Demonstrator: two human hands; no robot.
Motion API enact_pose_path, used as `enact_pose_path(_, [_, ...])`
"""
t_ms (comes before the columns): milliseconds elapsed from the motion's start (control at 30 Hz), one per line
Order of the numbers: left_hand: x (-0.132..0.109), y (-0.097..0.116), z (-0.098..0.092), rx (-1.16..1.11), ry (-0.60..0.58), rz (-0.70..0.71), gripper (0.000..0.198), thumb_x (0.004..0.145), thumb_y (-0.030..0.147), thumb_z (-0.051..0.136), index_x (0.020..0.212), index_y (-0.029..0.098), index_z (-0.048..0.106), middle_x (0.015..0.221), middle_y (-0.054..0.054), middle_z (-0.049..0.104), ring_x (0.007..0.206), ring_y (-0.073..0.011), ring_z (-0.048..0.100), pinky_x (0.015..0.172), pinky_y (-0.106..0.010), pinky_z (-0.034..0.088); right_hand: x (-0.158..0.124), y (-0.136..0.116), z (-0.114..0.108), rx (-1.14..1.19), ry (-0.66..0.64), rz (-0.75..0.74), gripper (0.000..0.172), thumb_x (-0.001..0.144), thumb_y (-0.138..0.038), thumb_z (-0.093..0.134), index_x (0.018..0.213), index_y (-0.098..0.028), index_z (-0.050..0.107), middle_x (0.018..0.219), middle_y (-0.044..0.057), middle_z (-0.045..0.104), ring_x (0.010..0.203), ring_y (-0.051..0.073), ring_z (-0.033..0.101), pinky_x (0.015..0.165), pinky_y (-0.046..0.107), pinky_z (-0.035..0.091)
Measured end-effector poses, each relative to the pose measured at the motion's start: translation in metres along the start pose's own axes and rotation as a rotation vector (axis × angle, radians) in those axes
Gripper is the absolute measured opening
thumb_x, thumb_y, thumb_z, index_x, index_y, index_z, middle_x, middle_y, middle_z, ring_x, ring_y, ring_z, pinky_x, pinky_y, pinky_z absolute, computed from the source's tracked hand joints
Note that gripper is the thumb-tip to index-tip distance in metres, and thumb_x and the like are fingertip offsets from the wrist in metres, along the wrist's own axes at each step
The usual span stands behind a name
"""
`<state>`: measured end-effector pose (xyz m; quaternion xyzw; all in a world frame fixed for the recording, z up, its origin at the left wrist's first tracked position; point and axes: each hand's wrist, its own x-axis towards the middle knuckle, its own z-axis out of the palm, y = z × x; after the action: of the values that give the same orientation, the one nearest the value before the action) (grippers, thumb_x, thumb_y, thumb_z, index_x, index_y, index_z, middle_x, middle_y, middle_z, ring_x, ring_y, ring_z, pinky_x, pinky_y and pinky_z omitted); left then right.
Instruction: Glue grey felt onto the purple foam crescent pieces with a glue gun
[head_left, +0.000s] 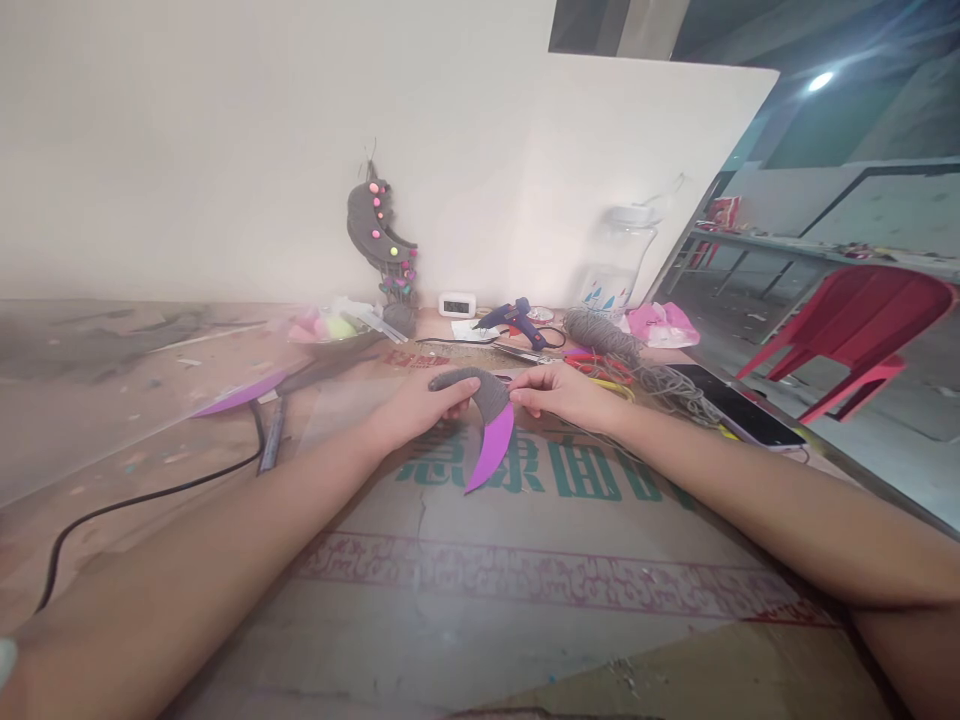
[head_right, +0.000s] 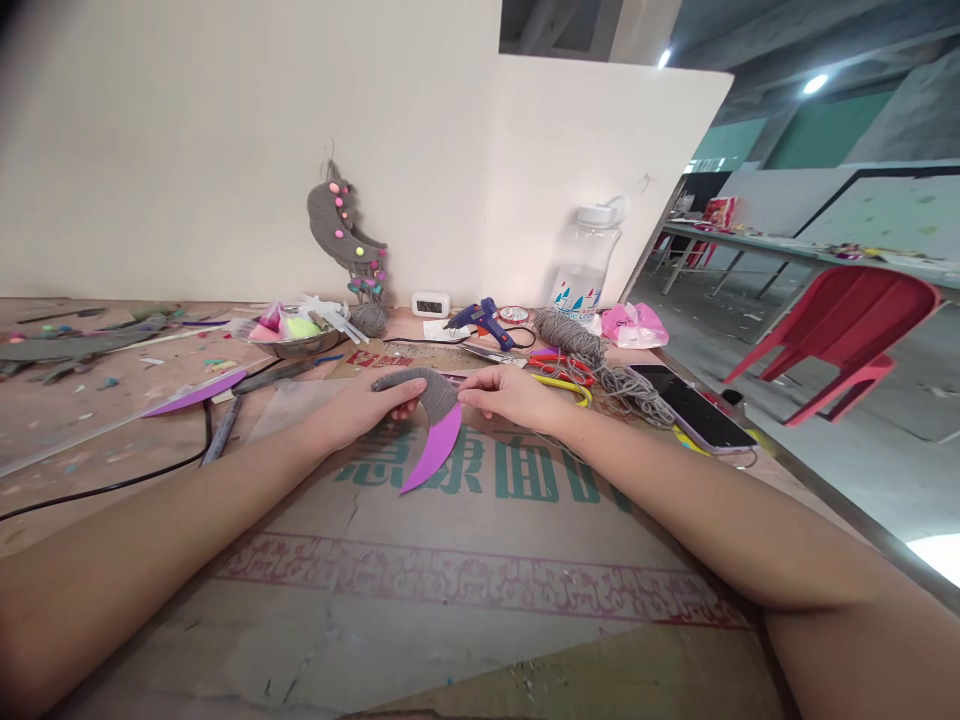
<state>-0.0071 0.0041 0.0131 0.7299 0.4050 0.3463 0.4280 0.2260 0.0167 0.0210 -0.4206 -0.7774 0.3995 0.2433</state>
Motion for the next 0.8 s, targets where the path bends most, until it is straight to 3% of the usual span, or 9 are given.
enact_pose_path(267, [0.000,0.002,0.001,0.003,0.017,-0.002,0.034,0.081,0.050,0.049,0.072,0.017,0.052,0.062,0.002,0.049,0.057,-0.0107,0.045,0.053,-0.023,0.035,-0.003,-0.003,0.002,0.063,-0.041,-0.056,0.038,0.082,-0.051,0.052,0.085,-0.015,0.063,0.054,-0.004,0.045,0.049,0.008,0.040,0.051,0.022,0.034])
enact_pose_path(333, [0.000,0.001,0.001,0.005,0.028,-0.004,0.034,0.081,0.049,0.049,0.073,0.017,0.053,0.062,0.002,0.050,0.056,-0.0109,0.045,0.053,-0.023,0.034,-0.002,-0.005,-0.001,0.077,0.026,-0.059,0.045,0.085,-0.055,0.043,0.090,-0.015,0.063,0.053,-0.004,0.045,0.047,0.009,0.038,0.051,0.024,0.035])
enact_pose_path(400, [0.000,0.000,0.001,0.009,0.023,-0.005,0.033,0.081,0.048,0.049,0.072,0.017,0.053,0.062,0.001,0.050,0.056,-0.0109,0.044,0.053,-0.023,0.034,-0.001,-0.006,-0.005,0.026,0.182,-0.045,0.047,0.087,-0.055,0.039,0.093,-0.015,0.063,0.059,-0.002,0.052,0.046,0.009,0.039,0.050,0.025,0.036])
enact_pose_path(500, [0.000,0.001,0.001,0.025,0.008,-0.021,0.033,0.080,0.048,0.050,0.068,0.017,0.051,0.061,0.002,0.049,0.056,-0.0108,0.044,0.052,-0.023,0.033,0.003,-0.005,-0.012,-0.170,0.409,-0.064,0.035,0.085,-0.046,0.047,0.082,-0.016,0.064,0.071,0.002,0.059,0.054,0.011,0.046,0.055,0.026,0.038])
enact_pose_path(567, [-0.001,0.001,0.002,0.036,0.002,-0.033,0.033,0.080,0.048,0.051,0.067,0.018,0.050,0.060,0.002,0.048,0.056,-0.0109,0.044,0.052,-0.023,0.032,0.008,-0.001,-0.014,-0.277,0.468,-0.088,0.025,0.081,-0.039,0.054,0.077,-0.016,0.065,0.073,0.002,0.061,0.064,0.014,0.051,0.062,0.027,0.039])
enact_pose_path(700, [-0.002,0.002,0.002,0.053,0.011,-0.029,0.034,0.080,0.050,0.050,0.066,0.018,0.050,0.061,0.003,0.048,0.056,-0.0109,0.045,0.054,-0.023,0.033,0.020,0.011,-0.009,-0.350,0.414,-0.165,0.013,0.077,-0.029,0.058,0.073,-0.018,0.064,0.078,0.003,0.064,0.074,0.016,0.055,0.071,0.030,0.041])
enact_pose_path(800, [-0.002,0.002,0.002,0.064,0.016,-0.049,0.035,0.079,0.052,0.050,0.068,0.018,0.050,0.061,0.003,0.049,0.057,-0.0112,0.045,0.054,-0.024,0.033,0.026,0.016,-0.003,-0.386,0.365,-0.238,0.005,0.077,-0.020,0.055,0.077,-0.018,0.059,0.077,0.001,0.061,0.074,0.015,0.054,0.070,0.028,0.040])
